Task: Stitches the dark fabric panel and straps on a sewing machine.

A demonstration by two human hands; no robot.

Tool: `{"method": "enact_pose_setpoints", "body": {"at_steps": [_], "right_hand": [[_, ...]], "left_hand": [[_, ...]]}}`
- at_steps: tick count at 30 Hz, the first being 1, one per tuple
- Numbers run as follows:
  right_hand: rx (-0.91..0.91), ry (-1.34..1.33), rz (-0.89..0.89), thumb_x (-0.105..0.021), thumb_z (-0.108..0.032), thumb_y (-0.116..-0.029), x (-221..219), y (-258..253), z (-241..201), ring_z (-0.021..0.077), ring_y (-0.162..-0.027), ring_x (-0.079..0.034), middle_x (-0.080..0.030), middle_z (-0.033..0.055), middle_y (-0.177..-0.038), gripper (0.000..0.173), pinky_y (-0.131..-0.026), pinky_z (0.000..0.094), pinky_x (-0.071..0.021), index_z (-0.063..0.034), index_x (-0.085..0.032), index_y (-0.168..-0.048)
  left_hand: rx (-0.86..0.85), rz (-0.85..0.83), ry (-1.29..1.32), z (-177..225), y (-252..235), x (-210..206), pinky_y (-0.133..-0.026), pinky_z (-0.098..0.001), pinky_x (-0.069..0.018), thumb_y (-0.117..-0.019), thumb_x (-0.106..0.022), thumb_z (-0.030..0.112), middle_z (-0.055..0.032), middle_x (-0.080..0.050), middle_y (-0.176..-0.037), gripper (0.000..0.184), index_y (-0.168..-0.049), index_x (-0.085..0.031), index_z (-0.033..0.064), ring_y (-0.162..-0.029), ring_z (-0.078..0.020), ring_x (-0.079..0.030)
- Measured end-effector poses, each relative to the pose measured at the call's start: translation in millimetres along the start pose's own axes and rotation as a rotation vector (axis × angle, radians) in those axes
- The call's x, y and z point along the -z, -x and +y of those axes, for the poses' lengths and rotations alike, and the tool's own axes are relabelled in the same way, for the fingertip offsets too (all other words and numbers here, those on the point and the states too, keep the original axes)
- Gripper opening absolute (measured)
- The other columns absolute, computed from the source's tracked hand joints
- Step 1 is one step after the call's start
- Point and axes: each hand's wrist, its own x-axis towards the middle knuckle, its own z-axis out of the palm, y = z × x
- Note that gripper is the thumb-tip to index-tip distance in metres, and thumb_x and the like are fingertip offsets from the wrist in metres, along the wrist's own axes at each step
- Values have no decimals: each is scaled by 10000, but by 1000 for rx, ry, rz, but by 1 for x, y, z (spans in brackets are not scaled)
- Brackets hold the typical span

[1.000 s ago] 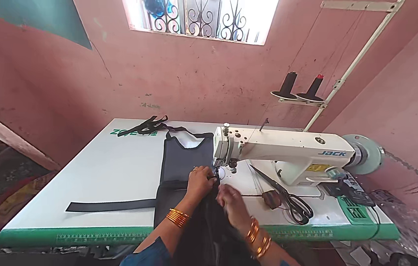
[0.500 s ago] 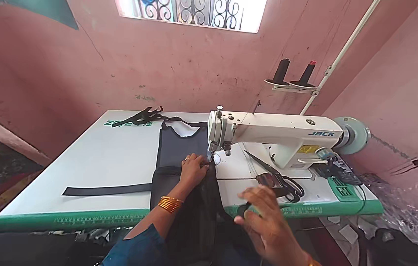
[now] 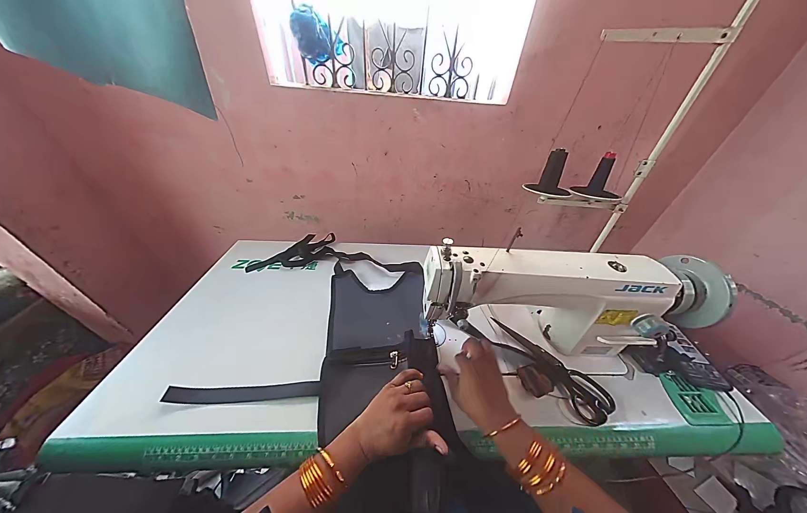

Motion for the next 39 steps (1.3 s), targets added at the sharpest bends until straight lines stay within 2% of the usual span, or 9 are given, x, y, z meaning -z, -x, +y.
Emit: {"method": "enact_pose_setpoints", "body": {"at_steps": [5, 8, 10, 13, 16, 20, 23, 36, 39], "right_hand": [[-420, -826, -73, -644, -55, -976, -34, 18, -13, 187, -795, -628, -657, 123, -868, 112, -764, 356, -520, 51, -661, -1009], [-518, -1014, -109, -594, -118, -1032, -38, 34, -14, 125, -764, -637, -690, 81, -866, 188, -754, 326, -526, 12, -681, -1136], [-481, -1004, -92, -581, -75, -1029, -39, 45, -19, 133, -793, -671, -724, 104, -924, 290, -793, 319, -550, 16, -629, -1300], [-291, -686, 47, -559, -41, -1019, -49, 59, -28, 253, -908, -739, -756, 188, -1033, 396, -887, 399, -568, 56, -572, -1403], [-49, -294, 226, -565, 22, -942, -61, 69, -31, 369, -830, -765, -757, 239, -931, 359, -781, 488, -615, 125, -647, -1275], [38, -144, 198, -604, 57, -841, -59, 74, -31, 341, -676, -734, -705, 202, -745, 207, -628, 451, -602, 95, -723, -1006], [-32, -269, 80, -560, 8, -928, -55, 71, -31, 335, -706, -720, -689, 191, -735, 154, -665, 465, -578, 70, -700, -946], [-45, -359, 53, -549, -6, -929, -51, 45, -21, 316, -677, -707, -678, 175, -707, 163, -641, 462, -560, 57, -699, -915], [-86, -393, -181, -549, -86, -1003, -26, 25, -11, 314, -790, -699, -700, 184, -813, 223, -767, 477, -550, 48, -721, -956]], "left_hand": [[265, 326, -39, 1, -18, 2, -804, -313, -500, -1060, -399, 574, -28, -494, -568, 642, -602, -469, 130, -619, -172, -571], [679, -16, 47, 1, -28, 33, -612, -374, -457, -1024, -446, 593, -45, -495, -542, 685, -571, -506, 82, -560, -189, -555], [1012, -580, 325, -13, -49, 55, -693, -488, -496, -1043, -501, 531, -101, -610, -683, 587, -823, -654, 9, -665, -246, -614], [1174, -799, 364, -30, -68, 43, -756, -434, -602, -1057, -568, 384, -117, -722, -891, 407, -1297, -629, 61, -730, -229, -714], [942, -586, 110, -11, -65, 18, -989, -505, -515, -1004, -625, 190, -180, -693, -1191, 356, -1327, -666, 45, -1116, -343, -667], [497, -249, -67, -8, -15, -19, -872, -468, -559, -988, -549, 170, -43, -721, -1293, 268, -1079, -799, 146, -1168, -278, -684], [547, -355, 52, -13, -11, -7, -928, -508, -466, -1006, -580, 340, 18, -718, -1311, 289, -1097, -808, 188, -1267, -227, -627], [665, -282, 88, -33, -18, -12, -980, -543, -442, -931, -704, 362, -1, -732, -1262, 240, -967, -816, 153, -1265, -233, -617], [652, -281, 57, -30, -18, -12, -945, -537, -437, -919, -708, 327, 14, -751, -1229, 201, -945, -816, 160, -1212, -221, -652]]}}
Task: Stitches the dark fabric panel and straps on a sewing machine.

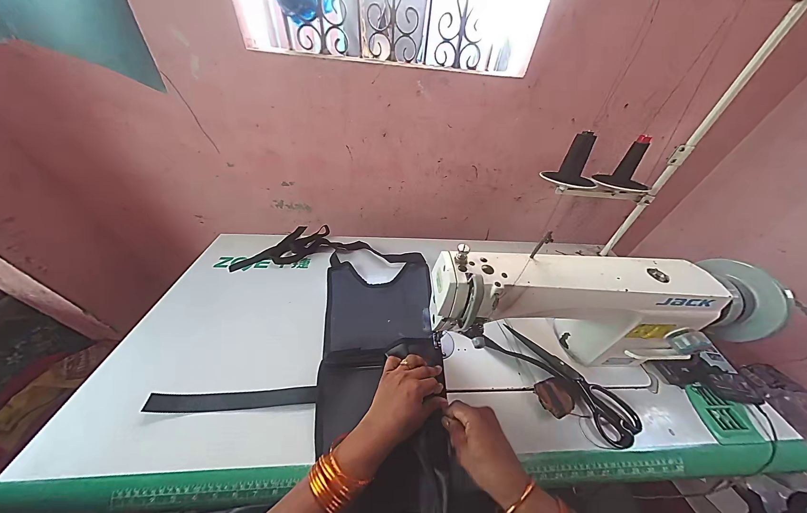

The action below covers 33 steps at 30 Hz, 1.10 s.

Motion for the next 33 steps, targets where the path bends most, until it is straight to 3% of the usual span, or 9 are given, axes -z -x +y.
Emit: {"method": "enact_pose_setpoints", "body": {"at_steps": [5, 8, 11, 13, 16, 20, 22, 27, 33], "right_hand": [[-22, 226, 247, -618, -118, -969, 45, -93, 11, 421, -1292, -555, -625, 293, -1304, 344, -1119, 527, -400, 90, -662, -1240], [-206, 291, 34, -603, -223, -1010, 59, -121, 14, 423, -1459, -357, -443, 291, -1522, 518, -1170, 586, -248, 57, -515, -1436], [-88, 214, 35, -672, -108, -956, 64, -106, 22, 406, -1289, -529, -617, 285, -1284, 300, -1114, 529, -367, 97, -679, -1175], [290, 130, 226, -668, 23, -870, 56, -90, 47, 377, -1062, -682, -716, 258, -1055, 110, -975, 474, -526, 90, -744, -913], [636, 88, 353, -575, 36, -889, 34, -85, 70, 286, -889, -746, -753, 177, -955, 228, -832, 392, -610, 4, -792, -950], [122, -112, -144, -601, -141, -1020, 50, -92, 48, 80, -612, -602, -691, 47, -772, 209, -619, 236, -510, 2, -746, -1070], [-125, -195, -361, -641, -182, -1016, 60, -109, 39, 42, -501, -504, -594, -7, -667, 168, -496, 199, -421, -20, -677, -991], [-99, 169, -452, -678, -271, -984, 60, -134, 28, 204, -820, -532, -586, 111, -862, 286, -798, 420, -437, 4, -657, -906], [-73, 169, -444, -719, -274, -949, 58, -138, 34, 201, -829, -532, -589, 107, -866, 291, -812, 421, -441, -1, -649, -874]], "left_hand": [[-1, 8, -38, 1, 2, -1, -949, -524, -440, -920, -704, 375, 40, -751, -1231, 228, -943, -820, 180, -1202, -197, -657], [-4, 30, -38, 1, 1, -1, -943, -536, -448, -912, -709, 373, 29, -754, -1226, 228, -947, -822, 178, -1200, -207, -664], [21, 14, -32, 1, 2, -2, -965, -534, -438, -924, -702, 372, 35, -746, -1245, 230, -966, -820, 180, -1219, -203, -652], [25, 17, -34, 1, 2, -3, -966, -527, -438, -928, -698, 377, 41, -745, -1244, 231, -963, -817, 183, -1215, -197, -652], [10, 47, -49, 1, 2, -6, -938, -509, -446, -917, -698, 378, 46, -753, -1219, 219, -939, -812, 192, -1194, -188, -658], [20, 82, -85, 5, 2, -10, -924, -503, -458, -915, -695, 385, 56, -757, -1210, 220, -938, -815, 202, -1180, -180, -667], [27, 83, -87, 6, 4, -9, -929, -504, -460, -915, -698, 382, 59, -758, -1206, 216, -941, -815, 202, -1188, -184, -664], [10, 119, -68, 7, 3, -9, -913, -504, -474, -891, -728, 363, 32, -763, -1159, 187, -905, -811, 196, -1164, -196, -670], [52, 35, -4, 5, 1, -4, -938, -540, -453, -895, -730, 381, 10, -737, -1237, 207, -926, -807, 191, -1244, -241, -621]]}}
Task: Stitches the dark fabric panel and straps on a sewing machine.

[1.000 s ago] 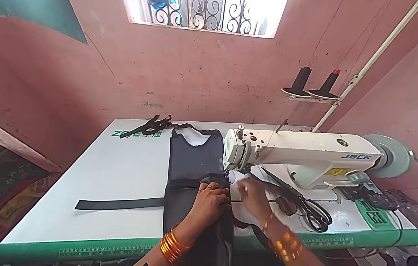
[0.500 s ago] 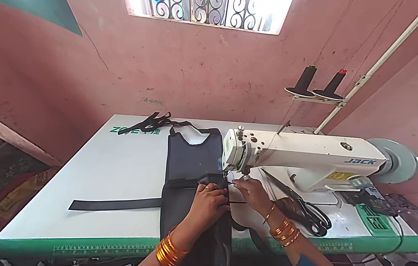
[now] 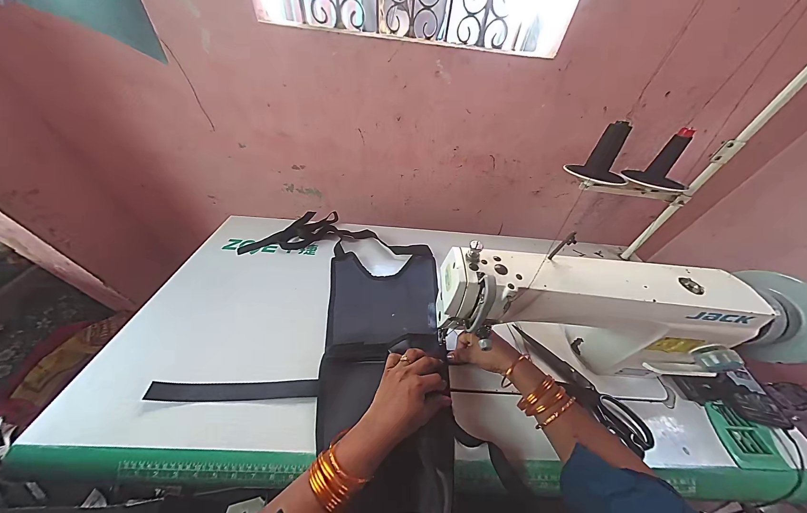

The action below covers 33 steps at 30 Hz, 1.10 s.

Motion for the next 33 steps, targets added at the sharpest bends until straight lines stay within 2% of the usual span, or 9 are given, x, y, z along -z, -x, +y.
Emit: {"method": "enact_pose_setpoints", "body": {"at_steps": [4, 9, 13, 15, 17, 19, 21, 23, 33], "right_hand": [[-49, 35, 42, -711, -329, -956, -1, 0, -1, 274, -971, -580, -628, 176, -1019, 345, -916, 469, -453, 13, -663, -959], [-15, 189, 242, -639, -404, -990, 1, 2, -4, 340, -1368, -517, -602, 231, -1391, 544, -1169, 481, -355, 26, -630, -1323], [321, 227, 802, -698, -256, -911, -17, 37, 9, 424, -1179, -648, -717, 252, -1145, 359, -1044, 568, -476, 54, -734, -1089], [495, 191, 1090, -657, -206, -912, -21, 62, 31, 320, -980, -718, -750, 149, -970, 219, -894, 486, -574, -23, -776, -929], [432, 199, 1307, -617, -187, -947, -17, 100, 56, 276, -917, -719, -741, 152, -933, 244, -839, 391, -596, -4, -766, -884], [157, 320, 1435, -575, -126, -951, -10, 135, 84, 430, -982, -707, -720, 279, -1017, 275, -873, 505, -575, 95, -737, -968], [-173, 351, 1361, -522, -89, -1018, -1, 154, 109, 564, -1215, -592, -629, 383, -1249, 341, -1060, 633, -445, 180, -648, -1186], [-349, 323, 1270, -487, -52, -1045, 4, 156, 125, 557, -1312, -526, -585, 390, -1330, 332, -1148, 656, -335, 190, -623, -1229], [-367, 238, 982, -533, 48, -994, -17, 161, 153, 539, -1258, -581, -628, 358, -1295, 253, -1091, 674, -389, 136, -693, -1169]], "left_hand": [[-5, -45, 59, -8, -6, 0, -945, -534, -446, -901, -724, 399, 18, -744, -1202, 226, -920, -802, 188, -1265, -233, -603], [22, -97, 77, -21, -28, 5, -969, -555, -434, -903, -730, 399, -67, -710, -1207, 249, -944, -803, 164, -1261, -282, -585], [53, -142, 67, -31, -43, 8, -979, -552, -420, -901, -730, 428, -109, -691, -1144, 275, -986, -807, 178, -1203, -304, -589], [48, -146, 52, -36, -48, 7, -960, -543, -407, -912, -716, 441, -112, -686, -1062, 293, -1007, -808, 181, -1142, -308, -594], [43, -137, 38, -39, -50, 6, -954, -531, -405, -922, -704, 446, -95, -697, -972, 302, -1006, -803, 173, -1093, -302, -612], [32, -125, 29, -41, -51, 5, -940, -521, -410, -927, -695, 448, -80, -698, -903, 309, -998, -804, 167, -1053, -294, -626], [20, -108, 39, -42, -52, 5, -929, -526, -416, -919, -708, 434, -77, -700, -873, 298, -982, -808, 161, -1024, -291, -638], [14, -107, 56, -42, -53, 4, -935, -524, -408, -922, -711, 420, -74, -699, -864, 288, -982, -810, 156, -1011, -284, -636], [15, -136, 78, -33, -43, 4, -947, -574, -396, -931, -703, 402, -97, -699, -830, 310, -998, -806, 117, -929, -300, -657]]}}
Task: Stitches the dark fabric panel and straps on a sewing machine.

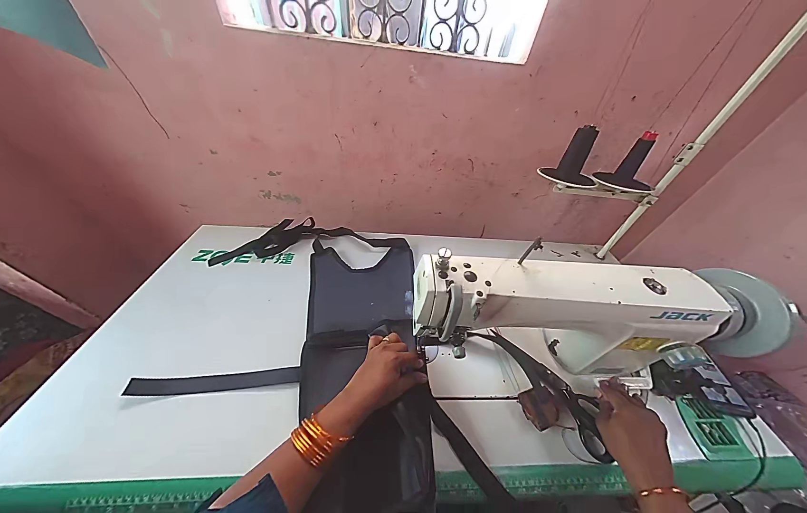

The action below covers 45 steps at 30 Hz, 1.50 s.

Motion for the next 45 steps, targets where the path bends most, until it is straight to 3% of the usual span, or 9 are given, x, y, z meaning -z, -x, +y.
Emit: {"method": "enact_pose_setpoints", "body": {"at_steps": [17, 22, 25, 27, 29, 32, 38, 41, 45], "right_hand": [[217, -165, 280, -585, 44, -943, 31, 0, -48, 530, -1134, -651, -690, 335, -1154, 193, -992, 667, -489, 126, -724, -1050], [373, -418, -155, -696, -141, -925, -19, 50, -159, 379, -1030, -691, -725, 206, -1018, 184, -911, 521, -565, 20, -779, -958], [235, -516, -445, -685, -128, -906, -37, 49, -199, 305, -988, -636, -660, 183, -964, 184, -903, 422, -522, 50, -731, -897], [-68, -891, -520, -656, -32, -942, -43, 51, -205, 122, -708, -633, -664, 79, -798, 91, -674, 264, -529, 47, -688, -913], [-472, -1278, -657, -601, 31, -984, -38, 60, -202, 132, -575, -644, -669, 86, -751, 32, -534, 267, -566, 43, -625, -1000], [-592, -1325, -706, -584, 69, -968, -28, 87, -199, 134, -713, -667, -694, 82, -830, 113, -671, 293, -574, 31, -673, -1026], [57, -807, -288, -546, -5, -991, -39, 122, -196, 234, -958, -760, -766, 185, -1076, 350, -910, 372, -586, 80, -641, -1317], [361, -508, -76, -552, 71, -846, -47, 134, -194, 351, -778, -767, -760, 231, -896, 370, -726, 469, -622, 124, -705, -1180], [395, -446, -124, -579, 62, -823, -43, 133, -193, 339, -695, -740, -726, 196, -781, 262, -642, 475, -604, 83, -737, -1032]], "left_hand": [[-12, -9, -23, 6, 10, 0, -938, -557, -399, -910, -719, 437, -83, -703, -816, 338, -993, -808, 121, -900, -280, -657], [-163, 70, -58, -4, 10, -3, -987, -553, -402, -950, -676, 400, -51, -699, -820, 296, -935, -805, 135, -915, -251, -668], [-478, 151, 38, 3, 20, 2, -1126, -445, -394, -1032, -584, 375, -19, -733, -809, 346, -902, -793, 131, -879, -158, -702], [-506, 160, 54, 14, 32, 13, -881, -335, -538, -1061, -515, 425, -25, -689, -728, 461, -838, -761, 105, -766, -153, -677], [-325, 64, 53, 21, 38, 35, -675, -373, -582, -1061, -497, 443, -53, -700, -709, 490, -861, -761, 82, -691, -178, -699], [118, -451, -16, 32, 18, 66, -831, -585, -525, -1080, -477, 414, -184, -724, -862, 486, -995, -746, 17, -870, -360, -708], [163, -215, -211, 54, 19, 23, -967, -501, -520, -989, -650, 236, -155, -711, -1150, 264, -1138, -755, 46, -1153, -354, -641], [-23, 155, -111, 34, 39, -6, -915, -441, -557, -903, -672, 126, -84, -775, -981, 149, -909, -809, 70, -1031, -298, -709], [-53, 69, -83, 35, 34, -5, -935, -489, -532, -916, -726, 391, -61, -737, -1189, 291, -1051, -812, 147, -1138, -298, -656]]}}
